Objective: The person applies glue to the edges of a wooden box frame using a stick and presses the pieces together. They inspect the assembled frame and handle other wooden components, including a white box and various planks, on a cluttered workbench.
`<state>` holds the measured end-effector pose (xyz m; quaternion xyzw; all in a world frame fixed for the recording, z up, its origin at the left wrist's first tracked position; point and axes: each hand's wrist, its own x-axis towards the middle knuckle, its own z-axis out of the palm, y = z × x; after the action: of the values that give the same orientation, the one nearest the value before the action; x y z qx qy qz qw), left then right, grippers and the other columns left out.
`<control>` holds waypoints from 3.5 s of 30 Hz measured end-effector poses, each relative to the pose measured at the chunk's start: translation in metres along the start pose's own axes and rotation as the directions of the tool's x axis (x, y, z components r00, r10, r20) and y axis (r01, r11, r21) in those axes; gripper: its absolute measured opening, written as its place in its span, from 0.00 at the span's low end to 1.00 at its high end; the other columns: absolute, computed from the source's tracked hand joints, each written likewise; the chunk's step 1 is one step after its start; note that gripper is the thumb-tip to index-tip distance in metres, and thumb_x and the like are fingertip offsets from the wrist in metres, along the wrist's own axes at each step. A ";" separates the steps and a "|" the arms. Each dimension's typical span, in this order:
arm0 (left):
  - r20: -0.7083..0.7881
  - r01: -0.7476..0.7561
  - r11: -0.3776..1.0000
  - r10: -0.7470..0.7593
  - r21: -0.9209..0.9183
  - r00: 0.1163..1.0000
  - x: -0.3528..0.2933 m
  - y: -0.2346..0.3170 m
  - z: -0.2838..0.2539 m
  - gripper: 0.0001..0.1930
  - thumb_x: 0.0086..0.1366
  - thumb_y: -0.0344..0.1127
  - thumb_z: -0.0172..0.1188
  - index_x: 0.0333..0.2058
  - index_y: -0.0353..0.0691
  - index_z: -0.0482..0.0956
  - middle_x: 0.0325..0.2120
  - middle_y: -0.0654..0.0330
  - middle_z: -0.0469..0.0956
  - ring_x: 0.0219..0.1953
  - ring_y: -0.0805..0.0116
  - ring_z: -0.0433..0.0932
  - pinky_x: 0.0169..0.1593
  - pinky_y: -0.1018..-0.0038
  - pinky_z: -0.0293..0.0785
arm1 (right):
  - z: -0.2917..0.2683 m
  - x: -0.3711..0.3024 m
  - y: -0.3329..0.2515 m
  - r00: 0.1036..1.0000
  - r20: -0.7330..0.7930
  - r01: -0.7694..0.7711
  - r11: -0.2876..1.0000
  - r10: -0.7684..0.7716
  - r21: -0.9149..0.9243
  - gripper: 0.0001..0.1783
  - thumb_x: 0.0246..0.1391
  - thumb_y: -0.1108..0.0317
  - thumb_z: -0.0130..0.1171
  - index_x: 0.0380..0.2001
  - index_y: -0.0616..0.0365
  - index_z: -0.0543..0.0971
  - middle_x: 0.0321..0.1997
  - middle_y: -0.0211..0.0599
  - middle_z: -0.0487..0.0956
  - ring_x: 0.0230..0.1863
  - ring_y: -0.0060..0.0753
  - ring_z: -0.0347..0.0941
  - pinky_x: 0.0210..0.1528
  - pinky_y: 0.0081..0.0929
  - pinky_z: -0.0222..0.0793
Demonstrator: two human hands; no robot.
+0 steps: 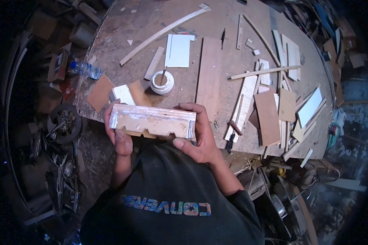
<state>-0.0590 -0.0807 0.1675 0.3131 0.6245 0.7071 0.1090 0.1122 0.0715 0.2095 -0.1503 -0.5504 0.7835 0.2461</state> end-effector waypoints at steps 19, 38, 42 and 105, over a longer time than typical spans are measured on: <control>0.093 -0.125 0.985 0.136 -0.118 0.986 0.016 0.004 0.013 0.47 0.57 0.64 0.64 0.57 0.26 0.61 0.46 0.48 0.69 0.46 0.61 0.72 0.51 0.65 0.70 | -0.012 0.014 -0.063 0.951 0.271 0.303 0.622 -0.150 -0.722 0.24 0.42 0.64 0.64 0.48 0.48 0.83 0.60 0.53 0.70 0.57 0.53 0.70 0.53 0.39 0.68; 0.125 0.735 0.667 -0.725 -0.122 0.678 0.031 -0.054 0.048 0.30 0.70 0.55 0.55 0.58 0.35 0.63 0.54 0.58 0.68 0.58 0.71 0.64 0.62 0.72 0.60 | -0.076 0.006 0.051 0.809 -0.334 -0.536 0.840 0.485 -0.080 0.38 0.58 0.55 0.64 0.65 0.60 0.61 0.48 0.39 0.78 0.50 0.29 0.75 0.49 0.30 0.73; 0.216 0.836 0.506 -0.810 -0.212 0.545 0.019 -0.101 0.047 0.31 0.72 0.54 0.51 0.61 0.35 0.64 0.60 0.56 0.68 0.62 0.69 0.66 0.64 0.71 0.61 | -0.081 -0.007 0.077 0.817 -0.302 -0.452 0.871 0.491 0.191 0.24 0.58 0.54 0.64 0.51 0.60 0.76 0.32 0.25 0.76 0.33 0.20 0.75 0.39 0.25 0.75; 0.364 0.878 0.317 -0.819 -0.358 0.444 -0.074 -0.124 0.233 0.14 0.71 0.41 0.56 0.50 0.41 0.75 0.46 0.59 0.79 0.48 0.62 0.79 0.48 0.64 0.77 | -0.234 -0.133 -0.015 0.788 -0.552 0.073 0.931 -0.273 -0.357 0.37 0.51 0.71 0.68 0.62 0.57 0.63 0.54 0.45 0.76 0.54 0.36 0.75 0.55 0.34 0.73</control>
<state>0.1045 0.0929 0.0323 -0.0614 0.4805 0.6586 0.5758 0.3454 0.1867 0.1374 -0.3729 -0.5758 0.5722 0.4495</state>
